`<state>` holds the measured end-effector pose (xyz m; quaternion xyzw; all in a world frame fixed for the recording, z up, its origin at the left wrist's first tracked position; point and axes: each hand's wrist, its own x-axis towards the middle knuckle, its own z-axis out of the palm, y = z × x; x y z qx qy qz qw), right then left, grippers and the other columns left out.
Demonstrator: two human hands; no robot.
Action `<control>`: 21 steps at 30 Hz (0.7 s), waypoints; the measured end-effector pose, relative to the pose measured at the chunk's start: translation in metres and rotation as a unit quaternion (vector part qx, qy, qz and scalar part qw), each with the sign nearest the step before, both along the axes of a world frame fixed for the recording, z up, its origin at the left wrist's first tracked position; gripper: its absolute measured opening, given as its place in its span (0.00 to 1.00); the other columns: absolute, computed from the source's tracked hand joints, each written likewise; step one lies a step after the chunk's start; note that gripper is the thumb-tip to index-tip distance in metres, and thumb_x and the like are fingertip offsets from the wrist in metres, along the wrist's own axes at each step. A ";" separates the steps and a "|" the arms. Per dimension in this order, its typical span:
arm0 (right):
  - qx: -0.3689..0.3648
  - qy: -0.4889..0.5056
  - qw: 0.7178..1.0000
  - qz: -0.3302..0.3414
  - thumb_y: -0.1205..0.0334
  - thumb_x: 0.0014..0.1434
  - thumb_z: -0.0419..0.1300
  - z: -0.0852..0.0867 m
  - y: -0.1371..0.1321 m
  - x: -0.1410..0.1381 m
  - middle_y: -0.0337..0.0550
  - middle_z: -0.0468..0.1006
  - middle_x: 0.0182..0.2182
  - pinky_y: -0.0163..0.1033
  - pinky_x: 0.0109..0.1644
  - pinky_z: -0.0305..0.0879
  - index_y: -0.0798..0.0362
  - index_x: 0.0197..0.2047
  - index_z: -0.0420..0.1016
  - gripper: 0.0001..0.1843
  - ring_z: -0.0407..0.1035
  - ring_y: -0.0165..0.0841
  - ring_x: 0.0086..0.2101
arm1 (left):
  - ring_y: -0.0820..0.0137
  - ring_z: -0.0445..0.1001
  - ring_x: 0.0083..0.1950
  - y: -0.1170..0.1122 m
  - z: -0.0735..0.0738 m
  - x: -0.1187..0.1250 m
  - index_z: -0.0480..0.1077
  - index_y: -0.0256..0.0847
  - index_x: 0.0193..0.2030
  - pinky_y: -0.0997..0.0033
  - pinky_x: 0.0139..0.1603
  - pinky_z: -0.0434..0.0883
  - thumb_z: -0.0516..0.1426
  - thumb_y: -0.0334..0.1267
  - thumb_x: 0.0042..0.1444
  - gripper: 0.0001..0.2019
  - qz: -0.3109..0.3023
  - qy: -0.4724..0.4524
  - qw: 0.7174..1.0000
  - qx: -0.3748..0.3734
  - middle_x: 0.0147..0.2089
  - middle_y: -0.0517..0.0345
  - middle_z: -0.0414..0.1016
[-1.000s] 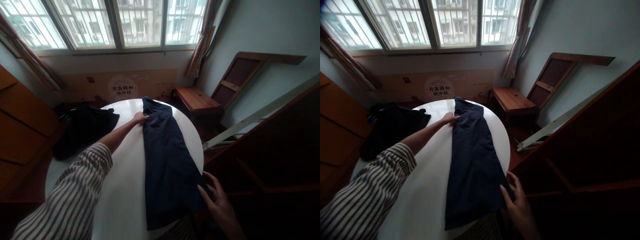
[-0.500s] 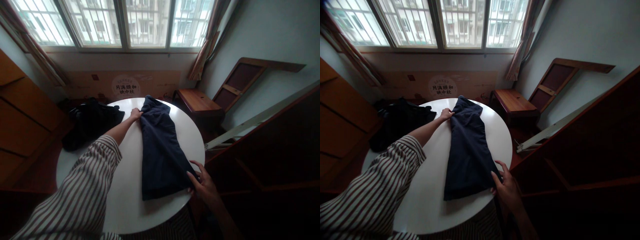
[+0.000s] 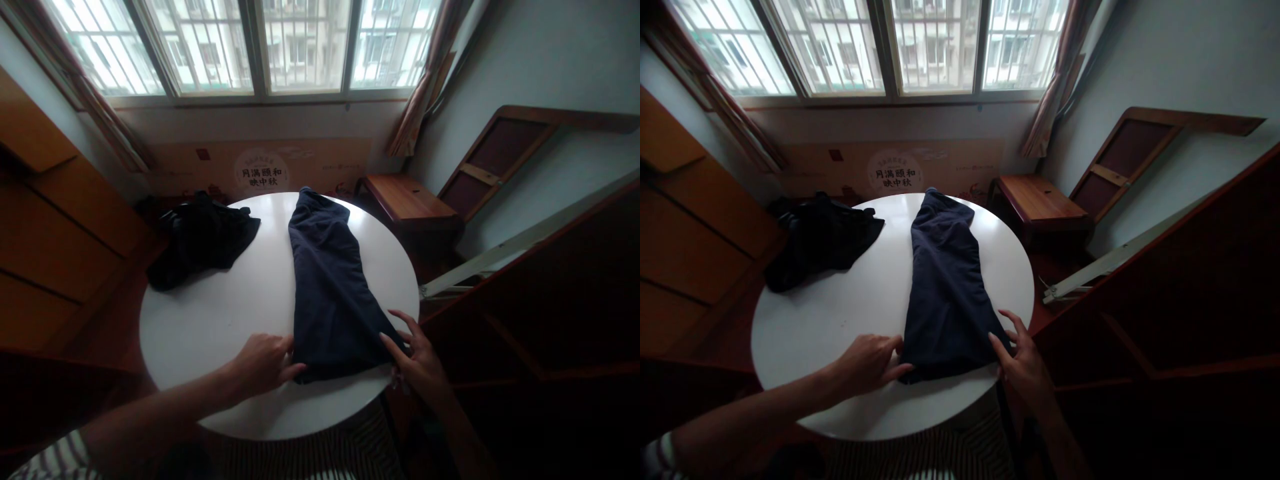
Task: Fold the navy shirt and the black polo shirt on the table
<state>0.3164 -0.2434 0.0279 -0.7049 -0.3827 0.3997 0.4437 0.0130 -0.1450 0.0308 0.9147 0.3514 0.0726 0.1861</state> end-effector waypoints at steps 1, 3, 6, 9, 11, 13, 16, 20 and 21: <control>0.006 -0.001 1.000 0.000 0.41 0.57 0.62 -0.001 0.001 0.000 0.50 0.80 0.45 0.36 0.22 0.69 0.45 0.66 0.57 0.39 0.71 0.30 0.19 | 0.61 0.76 0.27 -0.004 -0.001 0.001 0.72 0.42 0.35 0.68 0.30 0.66 0.58 0.48 0.60 0.12 0.003 0.017 1.000 -0.005 0.26 0.51 0.76; 0.020 -0.020 1.000 0.002 0.42 0.57 0.62 -0.004 0.001 0.001 0.47 0.80 0.41 0.36 0.26 0.71 0.45 0.65 0.60 0.37 0.74 0.33 0.24 | 0.63 0.77 0.30 -0.007 0.000 0.001 0.70 0.40 0.36 0.70 0.31 0.67 0.55 0.37 0.61 0.05 0.002 0.052 0.999 -0.007 0.27 0.54 0.76; 0.029 -0.067 0.997 0.012 0.43 0.57 0.62 -0.008 -0.003 -0.002 0.39 0.77 0.31 0.34 0.25 0.67 0.44 0.64 0.63 0.34 0.72 0.32 0.23 | 0.67 0.76 0.28 -0.008 0.001 -0.012 0.68 0.40 0.33 0.73 0.29 0.67 0.54 0.31 0.59 0.04 -0.024 0.053 0.998 0.018 0.26 0.58 0.75; 0.028 -0.096 0.994 0.052 0.43 0.58 0.59 -0.009 -0.009 -0.010 0.31 0.68 0.22 0.32 0.20 0.58 0.46 0.63 0.64 0.33 0.64 0.29 0.18 | 0.71 0.72 0.26 -0.011 -0.001 -0.035 0.65 0.40 0.32 0.75 0.27 0.67 0.52 0.28 0.59 0.06 -0.054 -0.021 0.996 0.070 0.28 0.60 0.73; 0.033 -0.126 0.989 0.074 0.44 0.60 0.58 -0.009 -0.012 -0.015 0.28 0.62 0.20 0.32 0.21 0.55 0.48 0.62 0.65 0.30 0.60 0.28 0.17 | 0.73 0.73 0.29 -0.014 -0.004 -0.046 0.65 0.40 0.34 0.75 0.30 0.69 0.51 0.27 0.60 0.06 -0.060 -0.095 0.990 0.087 0.34 0.57 0.73; 0.039 -0.160 0.983 0.085 0.46 0.61 0.57 -0.010 -0.014 -0.018 0.28 0.60 0.19 0.32 0.22 0.54 0.48 0.62 0.65 0.29 0.58 0.28 0.18 | 0.74 0.73 0.32 -0.018 -0.007 -0.051 0.64 0.40 0.40 0.76 0.33 0.71 0.50 0.27 0.62 0.06 -0.050 -0.158 0.984 0.073 0.39 0.56 0.73; 0.042 -0.171 0.980 0.097 0.46 0.63 0.56 -0.010 -0.016 -0.018 0.29 0.63 0.19 0.33 0.24 0.56 0.48 0.64 0.63 0.29 0.60 0.29 0.19 | 0.76 0.69 0.29 -0.025 -0.013 -0.051 0.63 0.41 0.42 0.78 0.31 0.69 0.50 0.25 0.62 0.07 -0.045 -0.195 0.978 0.062 0.34 0.61 0.69; 0.041 -0.149 0.982 0.106 0.45 0.63 0.56 -0.009 -0.019 -0.018 0.32 0.70 0.20 0.33 0.25 0.59 0.49 0.61 0.67 0.28 0.64 0.31 0.20 | 0.75 0.67 0.28 -0.032 -0.017 -0.051 0.63 0.41 0.37 0.78 0.30 0.68 0.49 0.21 0.61 0.10 -0.066 -0.220 0.967 0.113 0.29 0.62 0.66; 0.042 -0.146 0.983 0.105 0.44 0.62 0.56 -0.008 -0.019 -0.019 0.33 0.71 0.20 0.33 0.24 0.59 0.49 0.60 0.69 0.27 0.64 0.31 0.20 | 0.74 0.68 0.30 -0.033 -0.017 -0.051 0.64 0.40 0.38 0.77 0.32 0.70 0.50 0.21 0.61 0.09 -0.068 -0.229 0.963 0.123 0.30 0.60 0.68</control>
